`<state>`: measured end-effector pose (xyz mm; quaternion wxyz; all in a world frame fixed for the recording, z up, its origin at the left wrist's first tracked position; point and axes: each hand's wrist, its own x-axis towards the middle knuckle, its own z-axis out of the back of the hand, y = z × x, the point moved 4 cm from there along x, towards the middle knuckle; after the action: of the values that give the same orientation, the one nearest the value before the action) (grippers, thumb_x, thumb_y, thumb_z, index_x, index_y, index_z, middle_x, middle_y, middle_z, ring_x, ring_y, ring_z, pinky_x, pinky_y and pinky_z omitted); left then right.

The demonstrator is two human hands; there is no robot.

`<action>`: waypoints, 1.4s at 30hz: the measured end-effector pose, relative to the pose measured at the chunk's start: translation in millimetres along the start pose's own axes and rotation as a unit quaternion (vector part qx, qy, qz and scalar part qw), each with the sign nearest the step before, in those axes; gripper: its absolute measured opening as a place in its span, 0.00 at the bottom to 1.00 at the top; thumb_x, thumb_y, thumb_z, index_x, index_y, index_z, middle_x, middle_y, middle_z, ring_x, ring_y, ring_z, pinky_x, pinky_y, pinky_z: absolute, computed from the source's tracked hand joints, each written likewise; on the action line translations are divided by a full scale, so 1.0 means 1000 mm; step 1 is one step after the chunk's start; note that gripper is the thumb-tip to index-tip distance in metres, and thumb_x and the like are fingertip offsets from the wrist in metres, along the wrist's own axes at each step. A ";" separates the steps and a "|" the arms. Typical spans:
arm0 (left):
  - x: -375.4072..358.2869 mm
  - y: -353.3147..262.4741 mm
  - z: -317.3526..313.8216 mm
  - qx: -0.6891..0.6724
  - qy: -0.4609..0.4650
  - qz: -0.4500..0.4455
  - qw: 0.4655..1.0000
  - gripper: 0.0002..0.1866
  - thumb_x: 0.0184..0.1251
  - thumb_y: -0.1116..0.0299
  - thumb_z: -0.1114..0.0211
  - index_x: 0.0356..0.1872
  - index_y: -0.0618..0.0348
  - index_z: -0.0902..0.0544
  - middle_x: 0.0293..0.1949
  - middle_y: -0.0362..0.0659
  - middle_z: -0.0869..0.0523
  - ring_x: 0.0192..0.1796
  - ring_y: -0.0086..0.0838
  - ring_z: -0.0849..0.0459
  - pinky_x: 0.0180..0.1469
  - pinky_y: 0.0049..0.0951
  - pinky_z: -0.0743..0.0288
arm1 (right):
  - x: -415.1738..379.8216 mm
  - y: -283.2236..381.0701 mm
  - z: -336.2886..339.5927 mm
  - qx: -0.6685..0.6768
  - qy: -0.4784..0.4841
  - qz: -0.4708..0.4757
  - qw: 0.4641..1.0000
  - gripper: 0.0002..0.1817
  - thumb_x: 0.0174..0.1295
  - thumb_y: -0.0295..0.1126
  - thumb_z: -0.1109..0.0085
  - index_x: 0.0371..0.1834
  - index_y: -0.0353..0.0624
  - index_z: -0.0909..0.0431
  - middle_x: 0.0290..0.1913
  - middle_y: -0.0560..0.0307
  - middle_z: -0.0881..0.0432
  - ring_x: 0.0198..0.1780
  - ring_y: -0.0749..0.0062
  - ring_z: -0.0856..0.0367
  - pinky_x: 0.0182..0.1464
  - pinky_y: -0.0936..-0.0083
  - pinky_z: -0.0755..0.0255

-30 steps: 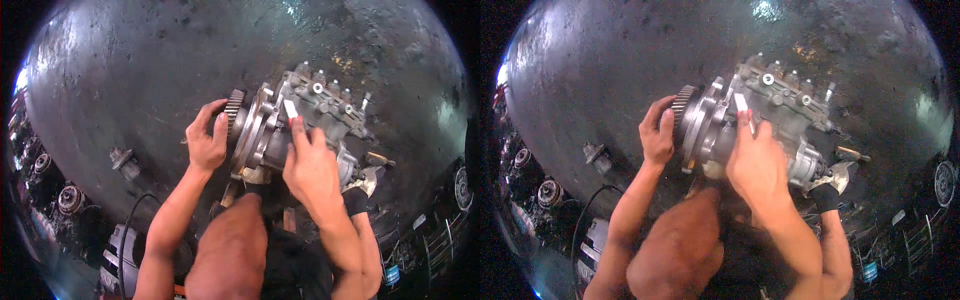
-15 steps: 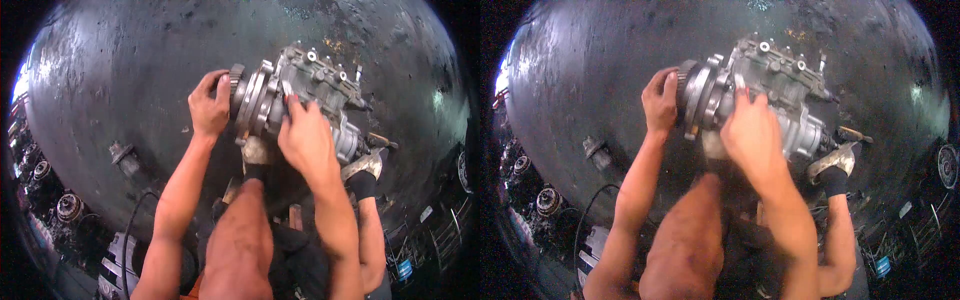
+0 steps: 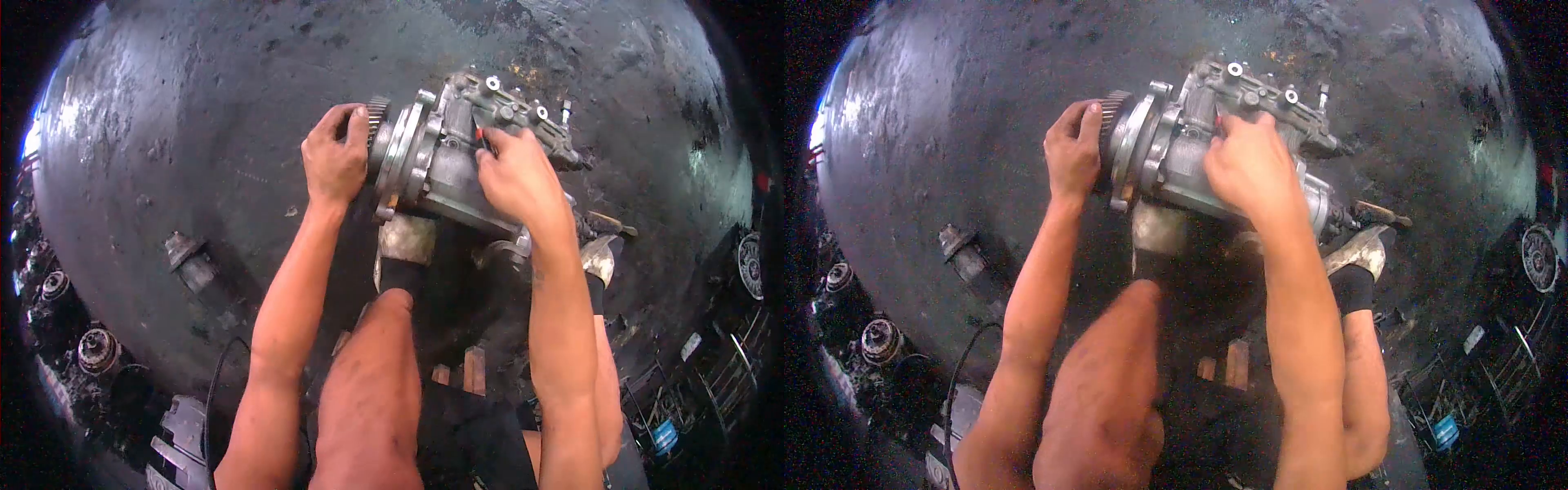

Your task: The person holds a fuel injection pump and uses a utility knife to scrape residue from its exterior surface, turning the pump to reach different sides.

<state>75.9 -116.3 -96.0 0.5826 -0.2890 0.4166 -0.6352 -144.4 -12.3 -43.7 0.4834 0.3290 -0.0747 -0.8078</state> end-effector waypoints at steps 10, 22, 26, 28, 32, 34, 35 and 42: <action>0.000 -0.008 0.001 0.006 0.003 0.000 1.000 0.16 0.74 0.59 0.37 0.46 0.64 0.12 0.41 0.53 0.09 0.44 0.42 0.09 0.51 0.35 0.20 | -0.012 0.004 -0.003 -0.008 -0.017 -0.018 1.000 0.20 0.69 0.35 0.42 0.60 0.37 0.19 0.50 0.26 0.22 0.54 0.31 0.21 0.60 0.49 0.27; 0.001 -0.012 0.003 0.013 0.019 0.011 1.000 0.13 0.74 0.64 0.37 0.48 0.64 0.13 0.41 0.52 0.08 0.46 0.37 0.08 0.52 0.32 0.20 | -0.020 0.019 0.002 -0.001 0.017 -0.059 0.998 0.19 0.70 0.31 0.44 0.62 0.37 0.21 0.51 0.28 0.24 0.52 0.29 0.20 0.57 0.48 0.25; -0.002 -0.004 0.001 -0.034 0.032 0.042 0.998 0.13 0.74 0.66 0.37 0.49 0.64 0.13 0.41 0.50 0.08 0.45 0.33 0.09 0.52 0.31 0.20 | -0.001 0.019 0.005 -0.005 0.024 -0.083 0.996 0.20 0.70 0.30 0.44 0.63 0.36 0.21 0.51 0.27 0.24 0.50 0.29 0.19 0.56 0.47 0.24; -0.001 -0.002 0.002 -0.032 0.034 0.034 0.998 0.13 0.74 0.66 0.37 0.49 0.64 0.13 0.41 0.50 0.09 0.45 0.32 0.10 0.52 0.31 0.20 | -0.005 0.018 0.008 -0.008 0.017 -0.059 0.998 0.19 0.71 0.30 0.45 0.62 0.35 0.22 0.49 0.26 0.23 0.48 0.28 0.19 0.54 0.46 0.24; -0.001 -0.010 0.002 -0.030 0.037 0.015 0.999 0.12 0.75 0.67 0.38 0.49 0.65 0.13 0.41 0.49 0.09 0.45 0.29 0.11 0.51 0.30 0.21 | -0.018 0.020 0.002 -0.028 0.052 -0.085 0.995 0.19 0.71 0.29 0.45 0.63 0.35 0.22 0.47 0.26 0.23 0.47 0.29 0.19 0.53 0.46 0.24; -0.002 -0.011 0.002 -0.036 0.042 0.024 0.998 0.12 0.75 0.67 0.38 0.50 0.65 0.14 0.41 0.49 0.09 0.44 0.29 0.11 0.51 0.30 0.20 | -0.007 0.022 0.004 -0.013 0.042 -0.073 0.996 0.19 0.71 0.29 0.45 0.63 0.35 0.22 0.47 0.27 0.22 0.48 0.29 0.19 0.53 0.46 0.24; -0.002 -0.009 0.002 -0.037 0.042 0.023 0.998 0.12 0.75 0.67 0.38 0.50 0.65 0.14 0.40 0.49 0.09 0.44 0.30 0.11 0.51 0.30 0.20 | -0.003 0.020 0.003 -0.015 0.043 -0.074 0.996 0.19 0.71 0.29 0.45 0.63 0.35 0.22 0.47 0.27 0.22 0.48 0.29 0.19 0.53 0.46 0.24; 0.000 -0.009 0.003 -0.024 0.041 0.012 0.999 0.13 0.75 0.67 0.37 0.50 0.65 0.14 0.41 0.49 0.09 0.44 0.31 0.11 0.51 0.30 0.20 | 0.003 0.023 0.004 -0.005 0.025 -0.061 0.998 0.19 0.71 0.30 0.45 0.63 0.35 0.22 0.46 0.28 0.21 0.49 0.29 0.20 0.54 0.46 0.26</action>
<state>73.5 -116.8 -86.6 0.5658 -0.2716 0.4589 -0.6290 -131.2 -27.7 -31.6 0.4363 0.3504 -0.0387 -0.8278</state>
